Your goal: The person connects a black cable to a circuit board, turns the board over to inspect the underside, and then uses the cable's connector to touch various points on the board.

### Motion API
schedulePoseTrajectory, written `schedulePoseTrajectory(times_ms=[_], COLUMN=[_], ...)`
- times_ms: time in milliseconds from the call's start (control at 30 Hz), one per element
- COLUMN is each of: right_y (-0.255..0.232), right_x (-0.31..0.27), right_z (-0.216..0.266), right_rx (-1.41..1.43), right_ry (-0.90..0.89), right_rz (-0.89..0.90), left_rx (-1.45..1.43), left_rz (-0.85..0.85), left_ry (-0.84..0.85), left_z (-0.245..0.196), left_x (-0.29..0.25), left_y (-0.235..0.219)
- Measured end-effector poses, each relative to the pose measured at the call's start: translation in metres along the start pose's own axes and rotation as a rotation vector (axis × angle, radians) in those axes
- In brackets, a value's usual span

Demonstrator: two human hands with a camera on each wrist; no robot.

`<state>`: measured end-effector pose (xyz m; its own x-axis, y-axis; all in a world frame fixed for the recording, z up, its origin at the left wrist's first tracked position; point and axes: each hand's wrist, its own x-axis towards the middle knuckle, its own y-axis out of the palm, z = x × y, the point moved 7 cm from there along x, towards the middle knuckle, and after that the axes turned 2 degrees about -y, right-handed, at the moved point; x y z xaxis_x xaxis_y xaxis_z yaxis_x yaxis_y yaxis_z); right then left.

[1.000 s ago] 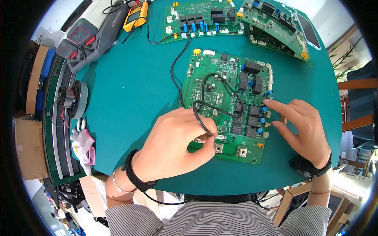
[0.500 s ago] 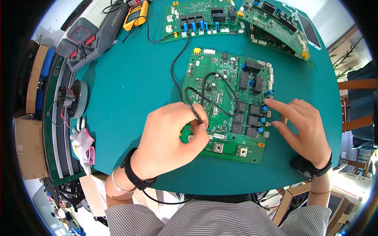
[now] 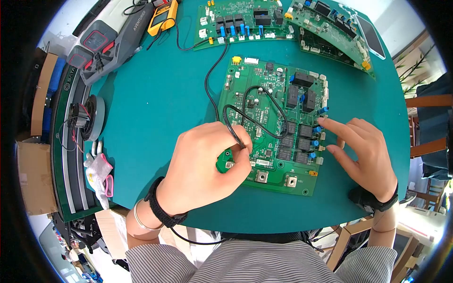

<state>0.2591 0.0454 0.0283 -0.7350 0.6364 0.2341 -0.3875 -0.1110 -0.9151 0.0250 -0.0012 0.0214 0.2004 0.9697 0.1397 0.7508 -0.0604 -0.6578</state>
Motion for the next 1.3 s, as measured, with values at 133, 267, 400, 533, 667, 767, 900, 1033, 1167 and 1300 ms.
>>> schedulePoseTrajectory(times_ms=[133, 267, 400, 533, 667, 767, 900, 1033, 1167, 1300], right_y=[0.000, 0.000, 0.000, 0.000, 0.000, 0.000, 0.000, 0.000, 0.000, 0.000], right_x=[0.000, 0.000, 0.000, 0.000, 0.000, 0.000, 0.001, 0.000, 0.000, 0.000], right_z=[0.000, 0.000, 0.000, 0.000, 0.000, 0.000, 0.000, 0.000, 0.000, 0.000], right_rx=[-0.001, -0.001, 0.002, 0.003, 0.006, 0.003, 0.004, 0.008, 0.010, 0.003], right_ry=[-0.009, -0.002, -0.005, -0.002, 0.001, 0.001, -0.003, -0.002, -0.002, 0.004], right_rz=[-0.005, 0.003, -0.003, -0.004, -0.002, 0.004, 0.002, 0.008, 0.005, 0.011], left_rx=[0.010, 0.011, 0.020, 0.016, 0.031, 0.019, 0.029, 0.005, -0.005, -0.013], left_rz=[0.018, 0.007, 0.021, 0.051, 0.042, 0.043, 0.038, 0.026, 0.007, -0.022], left_ry=[-0.002, 0.020, 0.038, 0.034, 0.056, 0.080, 0.090, 0.122, 0.147, 0.174], left_z=[0.000, -0.003, -0.003, -0.001, -0.006, -0.007, -0.005, -0.009, -0.013, -0.013], left_x=[0.000, 0.000, 0.000, 0.000, 0.000, 0.000, 0.000, 0.001, 0.001, 0.000], left_y=[0.001, -0.001, 0.001, 0.003, 0.002, 0.004, 0.004, 0.003, 0.002, 0.001])
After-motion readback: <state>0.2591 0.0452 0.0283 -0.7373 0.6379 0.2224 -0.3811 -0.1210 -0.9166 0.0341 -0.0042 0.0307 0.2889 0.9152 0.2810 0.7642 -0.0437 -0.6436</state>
